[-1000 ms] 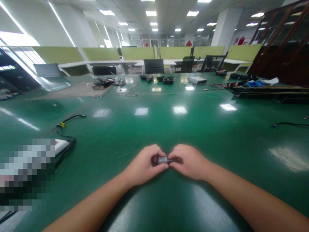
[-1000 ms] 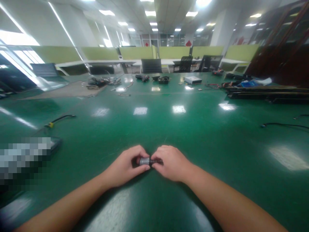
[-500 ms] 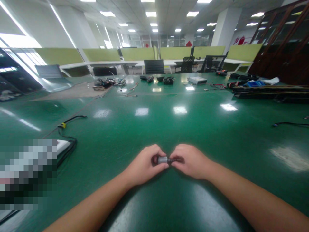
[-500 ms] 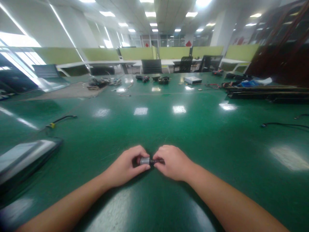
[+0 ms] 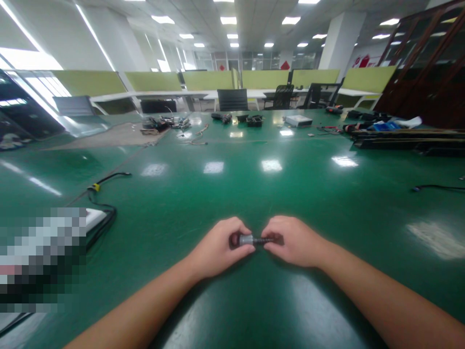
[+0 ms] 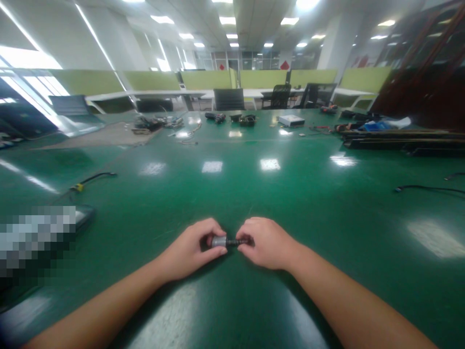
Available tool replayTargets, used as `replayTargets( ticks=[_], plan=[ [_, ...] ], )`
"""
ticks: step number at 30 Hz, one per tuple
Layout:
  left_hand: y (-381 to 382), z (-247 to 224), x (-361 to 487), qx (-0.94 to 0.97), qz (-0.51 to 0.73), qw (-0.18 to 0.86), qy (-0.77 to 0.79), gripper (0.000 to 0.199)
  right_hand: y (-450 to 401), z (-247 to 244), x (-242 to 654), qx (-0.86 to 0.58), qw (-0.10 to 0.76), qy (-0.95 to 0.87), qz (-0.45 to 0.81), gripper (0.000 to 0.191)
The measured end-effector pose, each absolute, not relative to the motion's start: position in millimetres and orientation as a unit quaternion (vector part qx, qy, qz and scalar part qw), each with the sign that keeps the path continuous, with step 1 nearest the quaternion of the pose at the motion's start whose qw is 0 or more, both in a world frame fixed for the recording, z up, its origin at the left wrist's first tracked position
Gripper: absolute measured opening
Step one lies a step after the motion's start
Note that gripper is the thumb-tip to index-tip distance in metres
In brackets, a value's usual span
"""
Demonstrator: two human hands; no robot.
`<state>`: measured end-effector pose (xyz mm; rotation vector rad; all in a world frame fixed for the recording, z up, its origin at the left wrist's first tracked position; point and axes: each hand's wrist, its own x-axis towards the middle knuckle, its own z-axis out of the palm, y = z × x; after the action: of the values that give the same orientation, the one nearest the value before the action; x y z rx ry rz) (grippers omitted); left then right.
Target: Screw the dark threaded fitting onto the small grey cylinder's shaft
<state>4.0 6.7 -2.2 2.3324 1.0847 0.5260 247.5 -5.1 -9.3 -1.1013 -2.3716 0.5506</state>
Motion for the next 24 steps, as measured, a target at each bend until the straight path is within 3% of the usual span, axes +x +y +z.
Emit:
replayTargets(
  ticks=[24],
  plan=[
    [7.3, -1.2, 3.8, 0.854, 0.198, 0.263, 0.403, 0.02, -1.4, -11.2, 254.8, -0.411, 0.241, -0.86, 0.183, 0.007]
  ],
)
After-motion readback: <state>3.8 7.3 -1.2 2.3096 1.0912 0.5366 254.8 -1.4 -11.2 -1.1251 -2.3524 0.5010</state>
